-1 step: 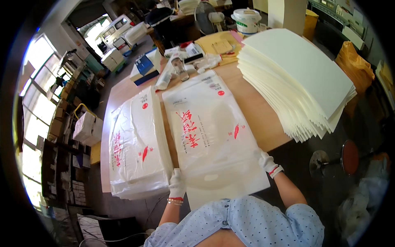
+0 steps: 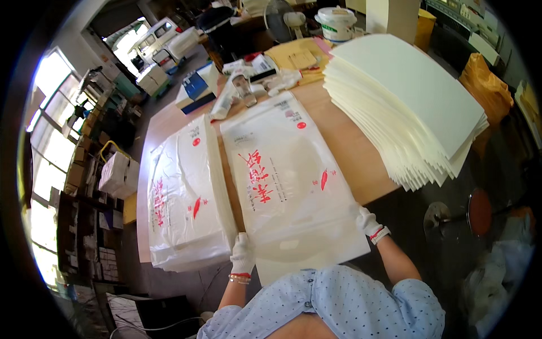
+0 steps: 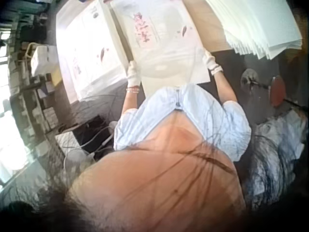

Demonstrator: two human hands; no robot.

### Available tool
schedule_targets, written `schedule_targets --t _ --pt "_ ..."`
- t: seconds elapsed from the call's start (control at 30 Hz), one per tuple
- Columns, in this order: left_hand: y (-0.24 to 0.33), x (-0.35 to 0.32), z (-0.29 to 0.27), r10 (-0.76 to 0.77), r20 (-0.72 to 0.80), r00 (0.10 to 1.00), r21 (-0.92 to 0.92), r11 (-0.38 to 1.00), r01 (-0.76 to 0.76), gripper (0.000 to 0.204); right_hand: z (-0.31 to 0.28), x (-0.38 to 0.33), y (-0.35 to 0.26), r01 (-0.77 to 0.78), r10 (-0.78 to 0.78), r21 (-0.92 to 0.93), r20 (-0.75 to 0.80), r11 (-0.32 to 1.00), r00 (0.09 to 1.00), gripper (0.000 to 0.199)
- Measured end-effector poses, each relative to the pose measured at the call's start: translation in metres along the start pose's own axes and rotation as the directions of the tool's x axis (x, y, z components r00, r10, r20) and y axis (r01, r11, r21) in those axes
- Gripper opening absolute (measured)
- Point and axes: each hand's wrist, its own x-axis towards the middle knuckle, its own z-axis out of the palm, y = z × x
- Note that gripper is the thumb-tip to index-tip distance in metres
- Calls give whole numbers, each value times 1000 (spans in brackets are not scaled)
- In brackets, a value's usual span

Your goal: The person repeatedly picks up white foam sheets from a stack and places them into white plastic bags with red text. The person works at a wooden table in a warehouse environment, handling the items one at a time.

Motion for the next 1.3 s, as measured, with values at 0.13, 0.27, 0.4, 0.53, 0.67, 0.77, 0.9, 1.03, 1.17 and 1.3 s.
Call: schedule_targets --t 0.13,0.27,0.4,0.53,0.67,0.77,0.9,1.03,1.17,1.3 --pt "21 -79 -52 -46 303 952 -165 981 99 11 -26 -107 -63 67 -82 -313 -35 947 996 38" --pt "-6 -130 -16 27 298 954 -605 779 167 19 -22 -173 -75 243 -224 -120 148 963 963 31" --pt "12 -92 8 97 102 990 -478 877 -37 10 7 -108 -82 154 -137 -692 81 705 987 27" --pt "-13 -101 25 -411 2 911 -312 866 392 5 -18 -98 -93 -70 84 -588 -4 806 997 33" --pt "-2 -73 12 -13 -171 985 -620 779 -97 9 -30 -83 -34 -377 337 303 177 875 925 30" --pt "59 -15 -64 288 -319 903 -474 777 -415 10 12 -59 -51 -284 321 462 -1 840 947 32" --pt "71 -3 -145 333 -634 698 -329 700 -633 10 79 -34 -101 -144 55 890 134 432 989 40" --pt "4 -9 -186 -191 -886 422 -420 714 -560 5 127 4 -237 -193 -157 819 323 540 933 39" --pt "-72 26 -236 -500 -779 379 -606 441 -662 5 207 16 -305 -419 -222 624 694 660 685 29" --pt "-256 0 -202 -372 -667 645 81 825 559 22 266 -17 -316 -167 -236 471 680 866 694 28"
